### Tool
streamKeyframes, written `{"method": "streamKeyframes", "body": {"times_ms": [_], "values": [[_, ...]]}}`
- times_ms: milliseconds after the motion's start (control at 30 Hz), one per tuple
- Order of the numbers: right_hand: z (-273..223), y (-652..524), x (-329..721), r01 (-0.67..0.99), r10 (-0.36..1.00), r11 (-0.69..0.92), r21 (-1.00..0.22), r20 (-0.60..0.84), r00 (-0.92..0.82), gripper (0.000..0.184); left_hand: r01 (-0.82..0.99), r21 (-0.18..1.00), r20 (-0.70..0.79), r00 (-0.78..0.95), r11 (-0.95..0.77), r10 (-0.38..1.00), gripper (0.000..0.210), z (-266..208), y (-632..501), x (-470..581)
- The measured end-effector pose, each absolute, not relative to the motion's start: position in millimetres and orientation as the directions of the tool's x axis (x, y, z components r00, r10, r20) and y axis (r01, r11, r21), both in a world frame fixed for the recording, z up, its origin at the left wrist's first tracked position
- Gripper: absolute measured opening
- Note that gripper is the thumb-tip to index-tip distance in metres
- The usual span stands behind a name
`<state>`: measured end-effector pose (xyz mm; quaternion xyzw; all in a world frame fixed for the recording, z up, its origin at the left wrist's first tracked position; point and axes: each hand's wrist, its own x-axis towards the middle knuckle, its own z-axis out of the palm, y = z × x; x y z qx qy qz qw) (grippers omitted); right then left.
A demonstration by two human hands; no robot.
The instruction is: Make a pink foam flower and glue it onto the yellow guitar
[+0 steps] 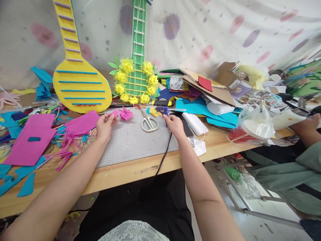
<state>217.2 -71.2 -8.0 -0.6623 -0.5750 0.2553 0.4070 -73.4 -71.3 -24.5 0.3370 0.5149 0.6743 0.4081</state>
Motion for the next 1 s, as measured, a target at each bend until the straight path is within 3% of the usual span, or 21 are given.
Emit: {"method": "streamKeyframes", "body": {"times_ms": [167,300,433,567,733,833,1000], "values": [[-11.6,-53.3,219.1,0.764,0.909,-0.009,-0.645,0.313,0.276,0.041,-0.214,0.967,0.061,-0.335,-0.139,0.940,0.014,-25.5,-76.7,-64.9],[-15.2,-33.5,207.0,0.782,0.951,-0.109,-0.614,0.163,0.261,0.039,-0.168,0.980,0.067,-0.250,-0.111,0.966,0.021,-29.8,-78.8,-62.0],[-27.1,-28.4,202.9,0.654,0.927,-0.170,-0.737,0.106,0.361,0.040,-0.130,0.987,0.057,-0.238,-0.090,0.970,0.020,-35.5,-76.4,-63.4],[-37.2,-30.5,202.2,0.322,0.925,-0.046,-0.945,0.081,0.370,0.035,-0.126,0.984,0.087,-0.258,-0.122,0.962,0.020,-38.7,-73.3,-63.9],[-29.7,-33.3,198.1,-0.004,0.942,-0.016,-1.000,-0.017,0.336,0.035,-0.150,0.980,0.090,-0.233,-0.127,0.968,0.020,-39.3,-72.3,-64.6],[-18.8,-37.8,196.6,-0.028,0.940,0.013,-1.000,0.003,0.341,0.037,-0.147,0.985,0.052,-0.236,-0.089,0.970,0.018,-38.9,-72.8,-65.3],[6.5,-51.4,183.8,0.052,0.910,0.221,-0.974,0.225,0.349,0.036,-0.123,0.991,0.019,-0.247,-0.051,0.969,0.016,-37.9,-74.1,-65.4]]}}
